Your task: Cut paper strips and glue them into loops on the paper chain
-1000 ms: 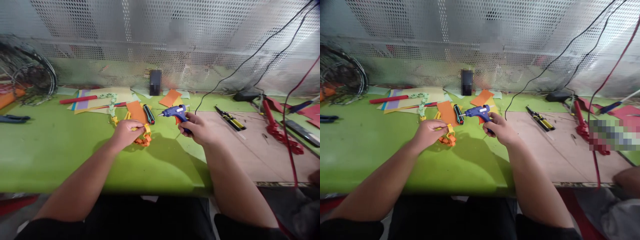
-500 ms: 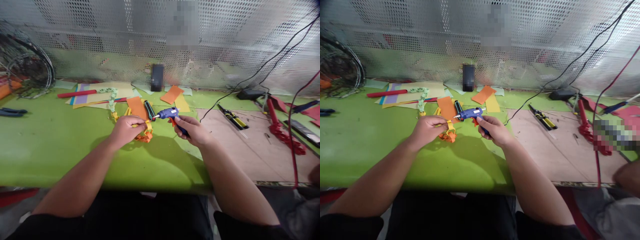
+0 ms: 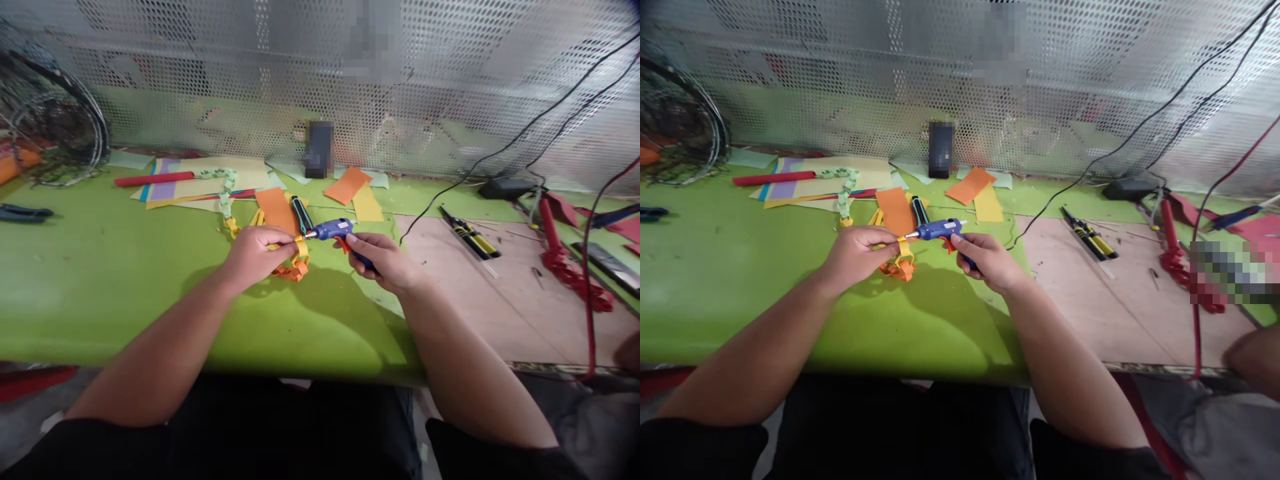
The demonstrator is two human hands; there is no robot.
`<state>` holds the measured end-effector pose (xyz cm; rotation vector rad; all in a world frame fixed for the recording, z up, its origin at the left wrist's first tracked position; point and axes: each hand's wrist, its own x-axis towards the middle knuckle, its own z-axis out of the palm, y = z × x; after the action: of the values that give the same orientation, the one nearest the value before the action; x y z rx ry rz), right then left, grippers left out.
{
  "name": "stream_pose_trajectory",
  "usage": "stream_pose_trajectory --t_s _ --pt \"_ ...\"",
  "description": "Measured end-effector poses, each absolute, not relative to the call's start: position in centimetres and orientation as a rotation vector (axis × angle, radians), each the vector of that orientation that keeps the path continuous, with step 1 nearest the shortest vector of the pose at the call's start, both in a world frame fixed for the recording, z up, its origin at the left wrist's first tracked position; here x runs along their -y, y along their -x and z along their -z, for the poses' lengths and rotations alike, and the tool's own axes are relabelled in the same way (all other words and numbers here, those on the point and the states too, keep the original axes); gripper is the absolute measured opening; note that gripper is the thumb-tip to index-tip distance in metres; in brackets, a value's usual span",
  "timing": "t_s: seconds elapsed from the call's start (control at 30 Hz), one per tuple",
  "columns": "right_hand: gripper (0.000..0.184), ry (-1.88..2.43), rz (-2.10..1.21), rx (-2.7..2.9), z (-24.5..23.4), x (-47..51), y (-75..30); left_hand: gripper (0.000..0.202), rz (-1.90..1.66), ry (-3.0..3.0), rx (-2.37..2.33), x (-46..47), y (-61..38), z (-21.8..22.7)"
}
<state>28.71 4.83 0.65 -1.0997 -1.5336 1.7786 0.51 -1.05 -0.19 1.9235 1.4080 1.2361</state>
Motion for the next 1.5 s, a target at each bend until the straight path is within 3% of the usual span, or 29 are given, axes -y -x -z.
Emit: stream_pose_trajectory --t_s 0.7,1.23,1.5 --pt "0.056 1.159 -1.634 1.641 -0.1 -4.7 -28.4 0.015 -1.203 -1.972 -1.420 1.1 -0.3 0.2" --pt "0.058 1.211 -0.925 1.948 -1.3 -3.3 -28.1 0.018 -1.263 -1.979 -1.342 1.0 -0.1 0.3" --pt "0.034 1.248 -0.419 1.867 -0.3 -2.9 -28.3 0.026 -1.259 -1.719 -1.307 1.1 0.0 0.3"
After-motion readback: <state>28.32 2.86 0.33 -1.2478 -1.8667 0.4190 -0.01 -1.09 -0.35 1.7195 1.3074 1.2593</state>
